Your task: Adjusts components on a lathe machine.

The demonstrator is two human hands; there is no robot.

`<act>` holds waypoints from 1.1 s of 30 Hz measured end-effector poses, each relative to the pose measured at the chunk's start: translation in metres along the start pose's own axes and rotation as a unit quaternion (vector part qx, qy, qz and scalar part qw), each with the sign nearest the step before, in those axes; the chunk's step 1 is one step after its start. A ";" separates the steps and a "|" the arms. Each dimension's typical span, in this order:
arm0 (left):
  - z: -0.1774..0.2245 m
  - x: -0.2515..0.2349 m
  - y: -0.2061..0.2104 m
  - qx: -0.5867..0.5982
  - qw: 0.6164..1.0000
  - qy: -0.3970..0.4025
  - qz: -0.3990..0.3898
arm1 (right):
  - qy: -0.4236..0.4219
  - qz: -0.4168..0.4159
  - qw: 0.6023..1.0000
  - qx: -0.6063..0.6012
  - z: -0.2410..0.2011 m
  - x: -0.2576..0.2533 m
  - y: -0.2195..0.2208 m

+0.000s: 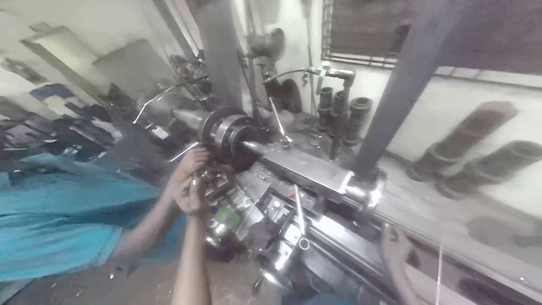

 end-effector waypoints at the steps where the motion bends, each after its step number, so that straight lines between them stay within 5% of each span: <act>1: -0.003 0.001 0.000 -0.018 0.998 0.050 -0.016 | 0.040 -0.013 0.999 0.010 0.018 -0.018 0.013; 3: -0.021 0.004 -0.008 -0.026 0.996 0.078 -0.018 | 0.159 -0.038 0.987 0.001 0.034 -0.072 0.033; 6: -0.021 0.002 -0.002 0.011 0.993 0.085 -0.076 | 0.254 -0.042 0.964 -0.061 -0.003 -0.136 0.016; 8: -0.017 -0.004 0.001 0.025 0.989 0.106 -0.101 | 0.207 -0.030 0.972 -0.103 -0.043 -0.135 -0.007; 11: -0.016 -0.001 0.002 0.007 0.993 0.080 -0.090 | 0.082 -0.024 0.994 -0.074 -0.078 -0.068 -0.041; 15: -0.009 -0.005 0.000 -0.043 0.997 0.042 -0.053 | 0.060 -0.018 0.998 -0.006 -0.022 0.003 -0.013; 18: -0.014 -0.003 0.001 -0.002 0.995 0.054 -0.086 | 0.173 -0.063 0.982 0.045 0.028 -0.047 0.021; 21: -0.017 0.000 -0.001 -0.014 0.995 0.068 -0.068 | 0.253 -0.055 0.966 -0.010 0.010 -0.120 0.018; 23: -0.010 -0.004 0.003 -0.012 0.994 0.083 -0.075 | 0.222 -0.026 0.973 -0.053 -0.037 -0.129 -0.009; 26: -0.007 -0.001 0.001 -0.028 0.993 0.077 -0.086 | 0.099 -0.020 0.994 -0.030 -0.077 -0.066 -0.041; 30: -0.012 0.003 -0.001 -0.024 0.999 0.032 -0.031 | 0.080 -0.038 0.996 0.024 -0.012 -0.002 -0.009; 33: -0.012 0.006 -0.001 0.010 0.999 0.033 -0.041 | 0.195 -0.068 0.978 0.038 0.027 -0.071 0.023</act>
Point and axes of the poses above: each hand's wrist, its own x-axis away from the middle knuckle, its own y-axis out of the palm, z = x × y, the point moved 7 cm from there along -x, towards the middle knuckle, and after that the axes turned 5 degrees about y, right-handed, at the moved point
